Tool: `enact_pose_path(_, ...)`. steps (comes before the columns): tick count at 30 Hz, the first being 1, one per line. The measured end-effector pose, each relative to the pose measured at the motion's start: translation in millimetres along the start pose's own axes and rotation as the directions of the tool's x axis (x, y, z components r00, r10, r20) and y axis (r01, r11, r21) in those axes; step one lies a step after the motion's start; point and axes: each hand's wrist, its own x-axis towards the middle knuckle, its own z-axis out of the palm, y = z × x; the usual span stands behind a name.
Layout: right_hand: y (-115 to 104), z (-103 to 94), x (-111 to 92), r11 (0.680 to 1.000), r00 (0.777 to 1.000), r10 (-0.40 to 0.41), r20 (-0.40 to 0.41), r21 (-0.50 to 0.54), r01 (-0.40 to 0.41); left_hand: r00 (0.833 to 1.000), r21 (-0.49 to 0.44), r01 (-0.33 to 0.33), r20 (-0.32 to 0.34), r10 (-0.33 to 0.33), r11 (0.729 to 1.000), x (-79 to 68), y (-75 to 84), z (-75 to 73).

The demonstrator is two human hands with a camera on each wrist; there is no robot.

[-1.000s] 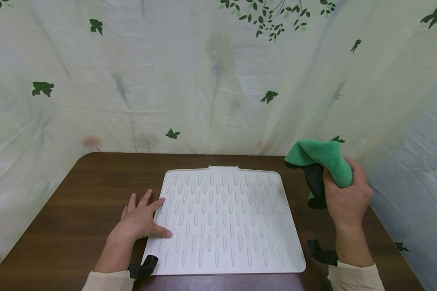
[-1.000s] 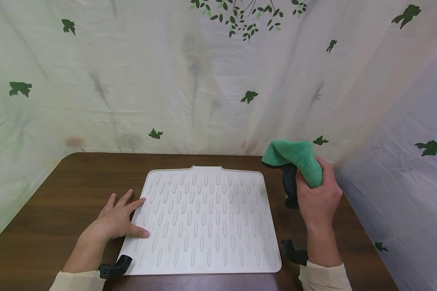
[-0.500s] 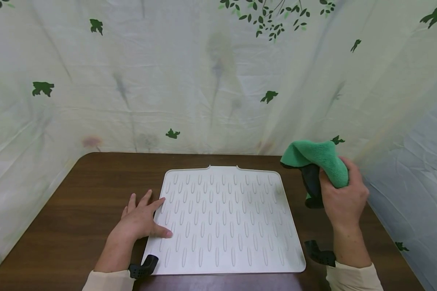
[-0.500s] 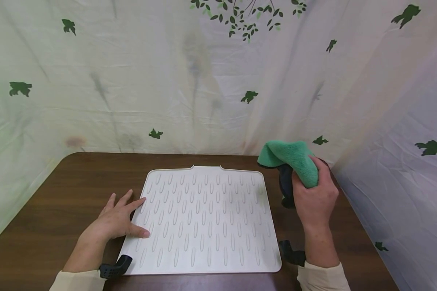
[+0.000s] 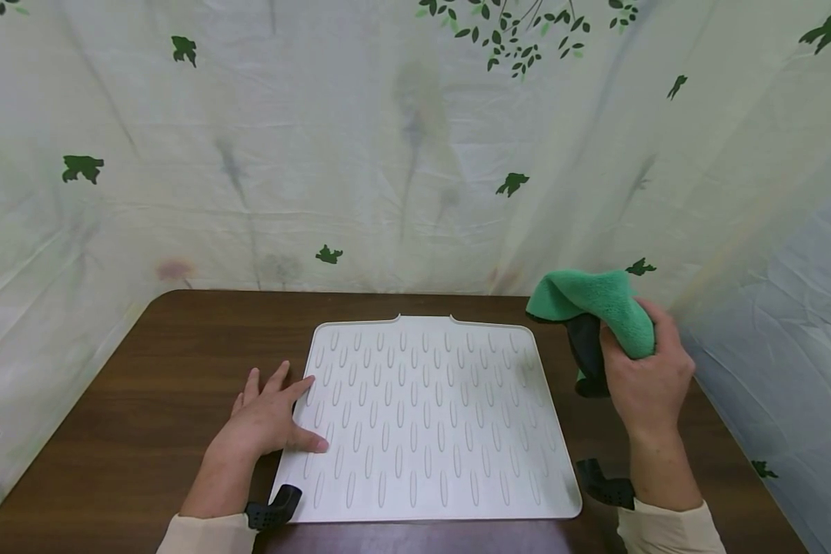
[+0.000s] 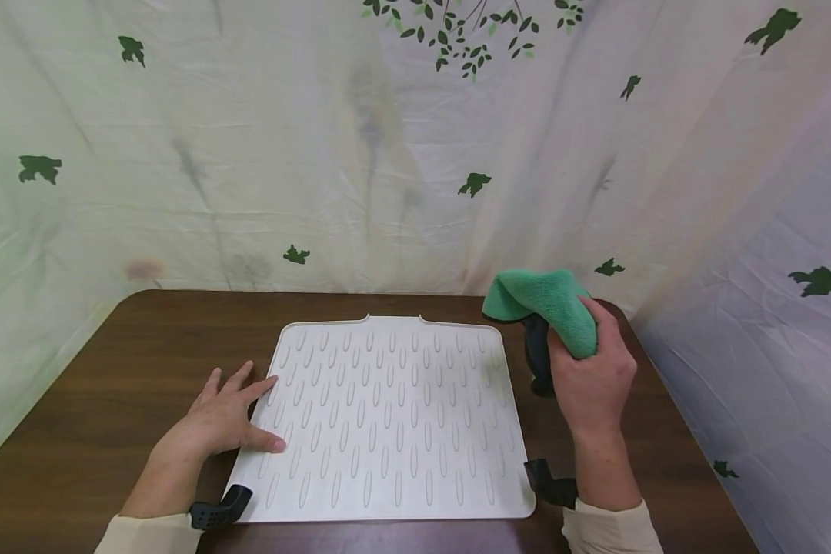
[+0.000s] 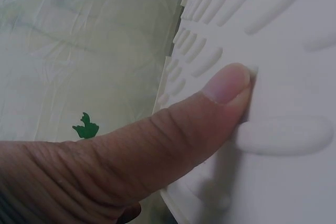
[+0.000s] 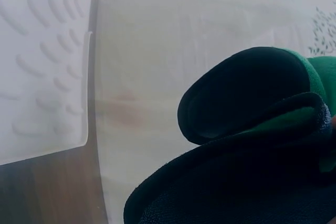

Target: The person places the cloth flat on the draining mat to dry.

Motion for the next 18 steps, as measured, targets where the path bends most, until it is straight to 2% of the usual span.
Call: enact_pose_path(18,-2.9,6.1,-5.2,0.998,0.998,-0.055,0.034,0.025,0.054,1.000,-0.010,-0.019,-0.007,0.019,1.000,1.4,-1.9,0.5)
